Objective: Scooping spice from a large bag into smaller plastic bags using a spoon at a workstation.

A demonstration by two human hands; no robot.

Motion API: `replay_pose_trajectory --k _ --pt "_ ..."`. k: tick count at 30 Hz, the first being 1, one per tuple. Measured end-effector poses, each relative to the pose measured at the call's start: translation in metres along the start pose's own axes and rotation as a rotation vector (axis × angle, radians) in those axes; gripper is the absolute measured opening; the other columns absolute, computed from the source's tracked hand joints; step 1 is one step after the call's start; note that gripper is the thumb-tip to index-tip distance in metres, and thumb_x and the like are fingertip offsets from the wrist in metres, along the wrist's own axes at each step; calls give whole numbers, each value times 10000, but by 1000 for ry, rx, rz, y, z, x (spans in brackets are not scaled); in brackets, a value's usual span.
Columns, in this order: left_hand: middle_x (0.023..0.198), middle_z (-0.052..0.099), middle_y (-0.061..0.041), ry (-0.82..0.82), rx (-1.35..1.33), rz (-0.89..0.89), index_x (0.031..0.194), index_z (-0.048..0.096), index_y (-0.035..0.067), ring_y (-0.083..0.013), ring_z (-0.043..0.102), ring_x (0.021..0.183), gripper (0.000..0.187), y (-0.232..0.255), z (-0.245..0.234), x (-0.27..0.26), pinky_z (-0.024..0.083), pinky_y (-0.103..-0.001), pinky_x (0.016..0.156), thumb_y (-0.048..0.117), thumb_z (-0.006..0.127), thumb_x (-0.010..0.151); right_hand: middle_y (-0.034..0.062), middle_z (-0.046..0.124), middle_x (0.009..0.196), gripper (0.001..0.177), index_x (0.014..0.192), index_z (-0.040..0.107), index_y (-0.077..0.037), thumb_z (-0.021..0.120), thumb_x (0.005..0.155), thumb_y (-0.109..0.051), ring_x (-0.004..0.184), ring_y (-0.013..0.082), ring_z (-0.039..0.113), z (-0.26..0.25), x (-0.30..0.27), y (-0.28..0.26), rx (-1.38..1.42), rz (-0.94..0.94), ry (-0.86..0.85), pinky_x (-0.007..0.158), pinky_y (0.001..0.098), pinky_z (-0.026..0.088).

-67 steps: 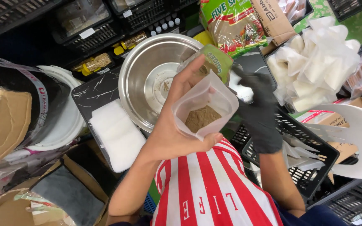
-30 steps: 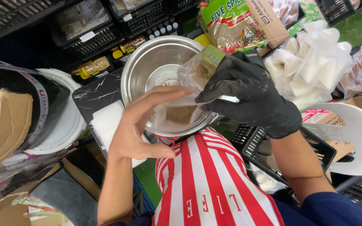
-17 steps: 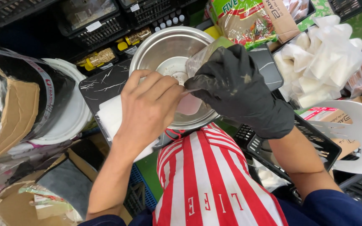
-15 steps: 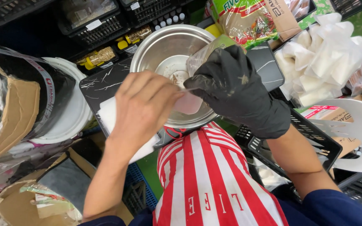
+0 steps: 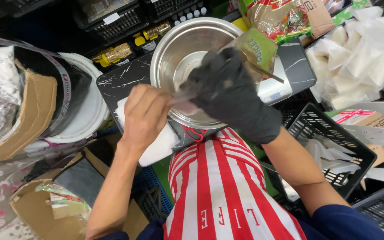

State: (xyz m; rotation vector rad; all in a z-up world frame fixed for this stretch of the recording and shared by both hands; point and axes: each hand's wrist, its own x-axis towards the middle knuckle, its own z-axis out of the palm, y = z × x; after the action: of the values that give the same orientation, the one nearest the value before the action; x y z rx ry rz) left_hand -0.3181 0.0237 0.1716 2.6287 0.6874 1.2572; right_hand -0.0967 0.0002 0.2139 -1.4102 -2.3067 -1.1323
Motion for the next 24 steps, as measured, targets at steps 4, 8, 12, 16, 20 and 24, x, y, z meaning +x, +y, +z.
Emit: replay_pose_trajectory --k 4,8,12,16,20,24 --pt "948 732 -168 -4 -101 -87 1006 759 -60 -310 649 868 140 0 -25 -9 538 -426 835 39 842 952 123 534 975 219 968 590 -93 431 1101 -164 846 349 571 6 -1 -20 212 98 83 696 386 561" --pt "911 665 -177 9 -41 -127 957 722 -77 -355 597 839 99 12 -26 -16 505 -449 815 -58 678 1042 151 519 906 232 850 577 -103 484 1058 -142 736 330 542 -10 4 -36 234 147 38 773 438 561" --pt "989 714 -130 183 -34 -337 1024 744 -8 -354 634 971 559 4 -9 -48 493 -468 980 519 565 1080 34 420 863 265 869 526 -103 557 1018 -320 864 279 476 -7 -19 -72 473 486 -189 853 421 424" --pt "1197 639 -244 208 59 -564 1276 663 -88 -416 599 1131 362 -10 23 -141 464 -503 1038 249 541 1227 12 408 836 266 847 534 -120 520 1019 -323 794 337 527 -46 -56 -23 856 534 -23 741 451 404" --pt "1215 596 -289 -130 313 -820 1329 669 -93 -490 590 1120 531 -19 67 -265 481 -589 974 285 812 985 96 678 1014 136 1122 654 -127 694 1018 -204 938 343 621 -80 -126 18 808 632 -24 851 546 452" --pt "1404 569 -290 -397 660 -644 1409 665 9 -500 550 1216 972 -25 81 -314 494 -649 917 725 787 764 81 620 831 95 1012 682 -110 681 982 -200 790 308 543 -106 -207 42 583 872 -244 690 478 385"
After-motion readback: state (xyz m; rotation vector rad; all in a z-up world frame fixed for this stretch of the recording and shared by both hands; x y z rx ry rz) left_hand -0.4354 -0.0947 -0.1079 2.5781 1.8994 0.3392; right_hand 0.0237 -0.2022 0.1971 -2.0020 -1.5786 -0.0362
